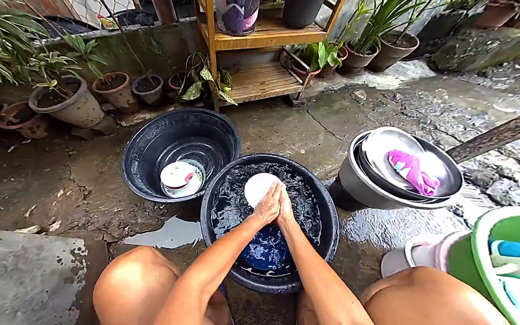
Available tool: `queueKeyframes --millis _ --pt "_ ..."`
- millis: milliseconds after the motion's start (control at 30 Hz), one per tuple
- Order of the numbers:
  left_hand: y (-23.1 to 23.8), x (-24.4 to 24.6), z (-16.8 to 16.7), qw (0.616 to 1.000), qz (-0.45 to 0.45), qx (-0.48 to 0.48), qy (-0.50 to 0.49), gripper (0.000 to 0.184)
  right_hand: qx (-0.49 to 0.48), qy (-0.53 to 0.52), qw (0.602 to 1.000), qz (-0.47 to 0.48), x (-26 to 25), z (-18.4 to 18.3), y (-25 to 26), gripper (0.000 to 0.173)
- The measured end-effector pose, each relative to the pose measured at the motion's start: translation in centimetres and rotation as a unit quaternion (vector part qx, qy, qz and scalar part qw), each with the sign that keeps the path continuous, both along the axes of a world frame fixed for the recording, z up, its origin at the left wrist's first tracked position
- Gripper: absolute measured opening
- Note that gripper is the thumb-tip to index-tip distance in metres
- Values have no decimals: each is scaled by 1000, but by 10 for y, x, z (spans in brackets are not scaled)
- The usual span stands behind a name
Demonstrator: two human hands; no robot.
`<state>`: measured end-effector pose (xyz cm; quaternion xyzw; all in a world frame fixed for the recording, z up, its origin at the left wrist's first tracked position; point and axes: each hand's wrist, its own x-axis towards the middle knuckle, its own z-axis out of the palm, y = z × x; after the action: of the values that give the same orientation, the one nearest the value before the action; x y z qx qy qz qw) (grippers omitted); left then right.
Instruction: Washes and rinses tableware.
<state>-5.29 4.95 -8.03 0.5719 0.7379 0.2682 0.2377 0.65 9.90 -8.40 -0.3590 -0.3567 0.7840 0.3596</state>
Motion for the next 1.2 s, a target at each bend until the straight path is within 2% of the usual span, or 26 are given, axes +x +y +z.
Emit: queueKeyframes --millis 67,100,167,233,267,300,367,467,600,667,733,800,867,933,967,1033,1100,1200 --pt "-24 -3 9 993 -88 -73 36 53 -47 -33 998 -31 9 1 10 50" --pt "-33 -9 9 988 -97 -94 71 53 -59 -56 996 -36 14 2 15 45" --pt "-45 -22 6 990 -31 -96 99 54 -51 -123 990 -47 21 6 18 35" --pt "-41 -29 -1 993 95 -51 42 66 -24 -193 980 -45 22 4 19 30" --pt "-35 -30 -2 988 155 -19 -18 72 -2 -232 972 -33 21 0 21 29" --pt "-28 -32 -1 976 201 -17 -84 72 12 -271 962 -17 21 -2 22 31" --pt "-16 -36 1 942 265 -53 -202 56 15 -320 947 21 21 -3 21 40" --pt "-9 -40 -12 895 311 -69 -313 42 -15 -322 946 23 18 -12 20 37" --pt "-13 -37 -10 874 331 -98 -342 42 -94 -275 956 36 22 -14 15 48" --pt "-13 -37 -12 866 352 -103 -340 39 -120 -257 958 36 26 -7 14 45" --pt "-16 -34 -14 842 370 -73 -387 39 -172 -232 956 46 28 2 19 38" --pt "-19 -28 -15 803 383 -20 -456 41 -186 -217 955 80 29 11 29 41" --pt "-18 -21 -9 770 386 29 -508 46 -133 -226 957 123 32 28 36 56" --pt "-12 -13 0 757 381 58 -528 52 -68 -246 957 138 33 46 41 58" --pt "-7 -10 4 761 385 62 -519 51 -36 -260 955 140 34 57 41 57" --pt "4 -6 7 792 391 61 -464 52 60 -309 938 145 34 79 37 52" --pt "9 0 19 823 388 56 -411 53 204 -362 896 159 34 101 32 48" --pt "3 12 36 838 377 56 -391 51 399 -402 806 171 35 130 17 43"
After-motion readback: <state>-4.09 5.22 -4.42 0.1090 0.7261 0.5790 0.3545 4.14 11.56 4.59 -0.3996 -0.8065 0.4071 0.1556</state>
